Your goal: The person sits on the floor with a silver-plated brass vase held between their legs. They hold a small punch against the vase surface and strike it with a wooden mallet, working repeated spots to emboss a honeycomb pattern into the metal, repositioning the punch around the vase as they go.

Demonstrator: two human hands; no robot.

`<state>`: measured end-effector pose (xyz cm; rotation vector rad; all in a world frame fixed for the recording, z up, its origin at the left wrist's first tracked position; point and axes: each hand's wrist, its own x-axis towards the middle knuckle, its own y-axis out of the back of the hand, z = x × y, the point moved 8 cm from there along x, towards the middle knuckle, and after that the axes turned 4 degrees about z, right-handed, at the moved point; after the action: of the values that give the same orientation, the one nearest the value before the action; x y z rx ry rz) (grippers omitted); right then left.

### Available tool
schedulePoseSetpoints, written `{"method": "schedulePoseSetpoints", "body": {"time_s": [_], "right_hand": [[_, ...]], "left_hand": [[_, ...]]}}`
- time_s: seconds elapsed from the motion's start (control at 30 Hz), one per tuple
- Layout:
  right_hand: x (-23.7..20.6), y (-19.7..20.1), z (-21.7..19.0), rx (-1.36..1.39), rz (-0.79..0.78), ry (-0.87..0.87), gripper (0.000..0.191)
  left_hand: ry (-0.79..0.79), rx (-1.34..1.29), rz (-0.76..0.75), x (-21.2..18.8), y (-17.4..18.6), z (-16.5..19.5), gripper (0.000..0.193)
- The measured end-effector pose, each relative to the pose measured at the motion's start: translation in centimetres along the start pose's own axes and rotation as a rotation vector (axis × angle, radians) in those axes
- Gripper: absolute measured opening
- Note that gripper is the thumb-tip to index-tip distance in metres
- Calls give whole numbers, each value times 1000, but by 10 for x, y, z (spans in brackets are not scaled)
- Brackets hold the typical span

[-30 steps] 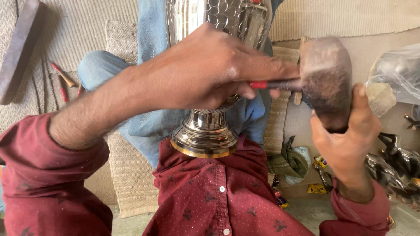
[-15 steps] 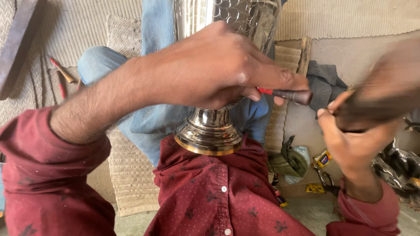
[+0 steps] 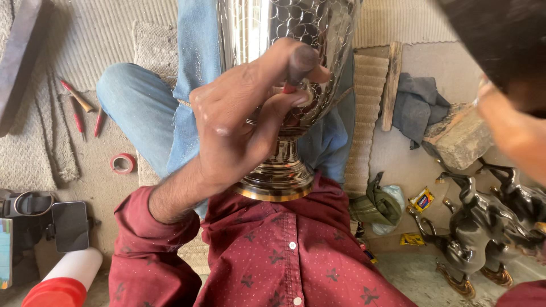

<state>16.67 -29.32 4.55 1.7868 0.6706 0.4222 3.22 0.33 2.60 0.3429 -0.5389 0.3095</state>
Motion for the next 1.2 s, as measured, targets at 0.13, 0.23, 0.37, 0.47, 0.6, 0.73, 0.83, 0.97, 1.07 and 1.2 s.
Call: {"method": "schedulePoseSetpoints", "body": {"time_s": [0.13, 0.23, 0.37, 0.47, 0.6, 0.73, 0.83, 0.97, 1.07, 1.2], "right_hand": [[-3, -1, 17, 28, -18, -25, 33], [-5, -5, 25, 39, -30, -45, 32], [-5, -7, 28, 43, -48, -58, 29], [-4, -6, 28, 41, -49, -68, 28], [-4, -7, 28, 33, -62, -82, 26], [-6, -6, 31, 33, -56, -103, 23], [-8, -4, 35, 36, -50, -122, 22], [-12, -4, 41, 42, -51, -133, 20], [-16, -4, 50, 54, -50, -137, 18], [-21, -4, 63, 80, -50, -163, 16]], "left_hand": [[28, -38, -2, -5, 1, -1, 45], [59, -24, 49, -9, 1, -4, 41], [176, -51, 163, -24, 2, -11, 33], [184, -48, 284, -38, 1, -17, 33], [223, -268, 410, -63, -7, -34, 41], [243, -365, 498, -78, -10, -45, 53], [279, -422, 474, -73, -9, -45, 49], [289, -413, 362, -44, -4, -36, 44], [144, -162, 125, -16, -3, -21, 41], [121, -84, -28, 0, -5, -16, 42]]}}
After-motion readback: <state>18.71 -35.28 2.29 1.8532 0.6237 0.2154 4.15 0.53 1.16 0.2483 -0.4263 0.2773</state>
